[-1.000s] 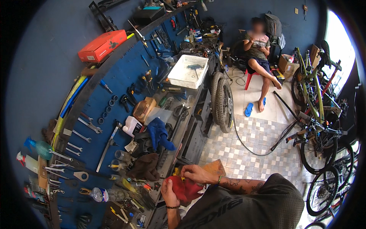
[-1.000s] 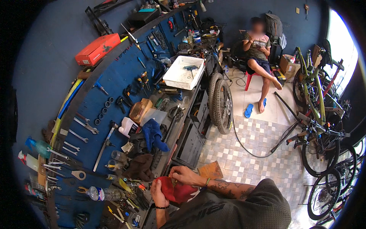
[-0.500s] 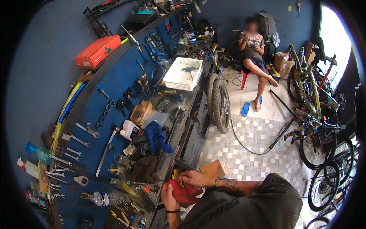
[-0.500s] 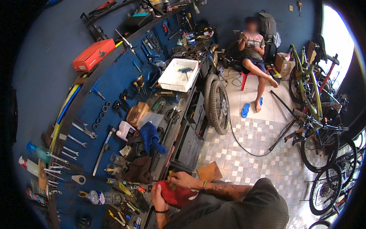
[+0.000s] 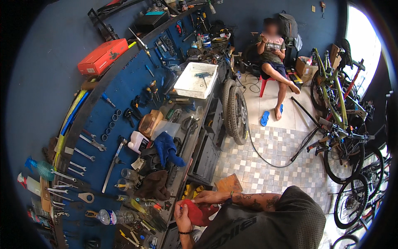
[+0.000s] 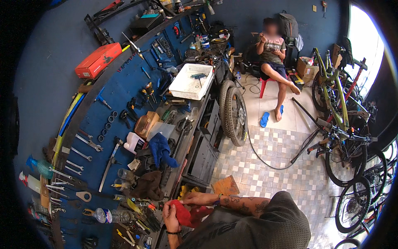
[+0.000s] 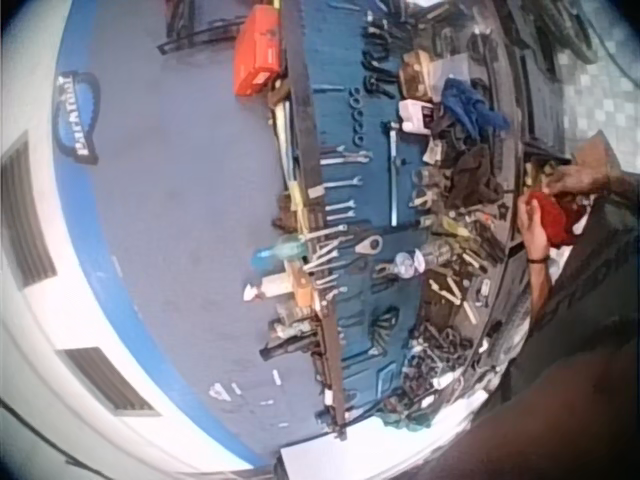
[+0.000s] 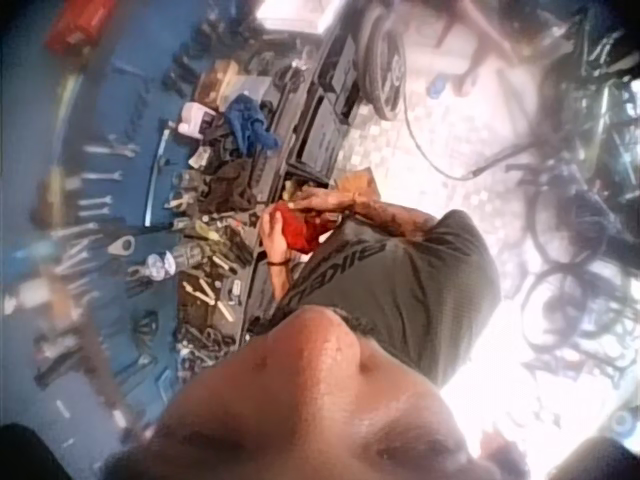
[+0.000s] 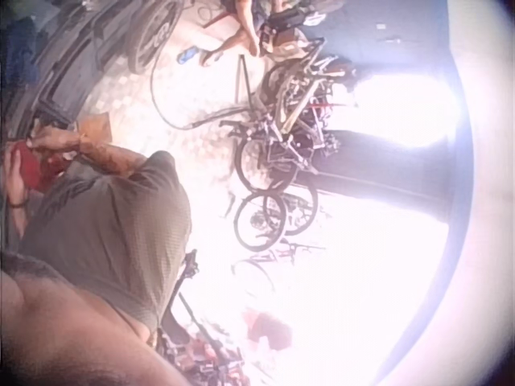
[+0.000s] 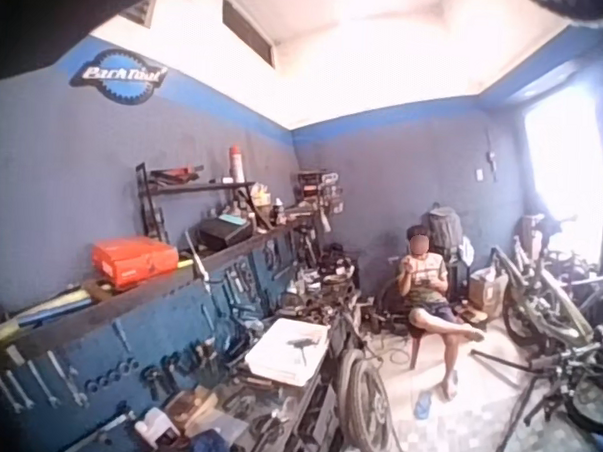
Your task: The person pours water from a plastic bottle into a syringe, then draws the liquid into the syringe and places it on the workbench. They repeat this process with a second syringe, then wipe their hands with a red cloth and place the syringes into a drawer.
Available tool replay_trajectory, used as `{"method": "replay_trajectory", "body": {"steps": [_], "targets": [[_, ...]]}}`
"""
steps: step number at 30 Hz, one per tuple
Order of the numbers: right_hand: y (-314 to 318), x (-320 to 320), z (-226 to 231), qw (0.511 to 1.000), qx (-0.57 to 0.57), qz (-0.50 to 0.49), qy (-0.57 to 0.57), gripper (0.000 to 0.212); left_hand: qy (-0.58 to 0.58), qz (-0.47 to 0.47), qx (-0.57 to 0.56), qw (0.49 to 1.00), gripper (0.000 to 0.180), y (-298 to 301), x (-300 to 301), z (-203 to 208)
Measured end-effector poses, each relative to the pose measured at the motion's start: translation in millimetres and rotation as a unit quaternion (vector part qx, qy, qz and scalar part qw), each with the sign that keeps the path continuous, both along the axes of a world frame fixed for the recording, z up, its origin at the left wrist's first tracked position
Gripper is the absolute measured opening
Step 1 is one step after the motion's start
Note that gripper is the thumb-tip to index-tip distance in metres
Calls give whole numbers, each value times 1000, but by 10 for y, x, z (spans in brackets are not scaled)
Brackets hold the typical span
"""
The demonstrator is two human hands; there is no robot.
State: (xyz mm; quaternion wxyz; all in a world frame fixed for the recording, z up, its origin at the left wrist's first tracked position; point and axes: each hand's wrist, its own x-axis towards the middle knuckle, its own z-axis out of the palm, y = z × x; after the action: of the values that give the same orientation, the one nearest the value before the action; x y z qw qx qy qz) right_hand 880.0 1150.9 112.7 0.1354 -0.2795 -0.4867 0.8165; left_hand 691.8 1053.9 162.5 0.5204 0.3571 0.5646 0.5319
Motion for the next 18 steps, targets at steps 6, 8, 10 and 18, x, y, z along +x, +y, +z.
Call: {"method": "replay_trajectory", "body": {"steps": [6,8,10,18], "targets": [[79,58,91,998,42,-44,-11,54,26,19,11,999,19,43,-183,-102],[92,24,5,998,31,-49,1,57,-22,28,-21,999,15,107,-200,-148],[58,-52,-164,999,34,-22,34,56,63,4,17,998,16,64,-237,-184],[108,110,195,966,249,-66,-30,38,185,-15,-23,982,20,40,-342,-133]]}}
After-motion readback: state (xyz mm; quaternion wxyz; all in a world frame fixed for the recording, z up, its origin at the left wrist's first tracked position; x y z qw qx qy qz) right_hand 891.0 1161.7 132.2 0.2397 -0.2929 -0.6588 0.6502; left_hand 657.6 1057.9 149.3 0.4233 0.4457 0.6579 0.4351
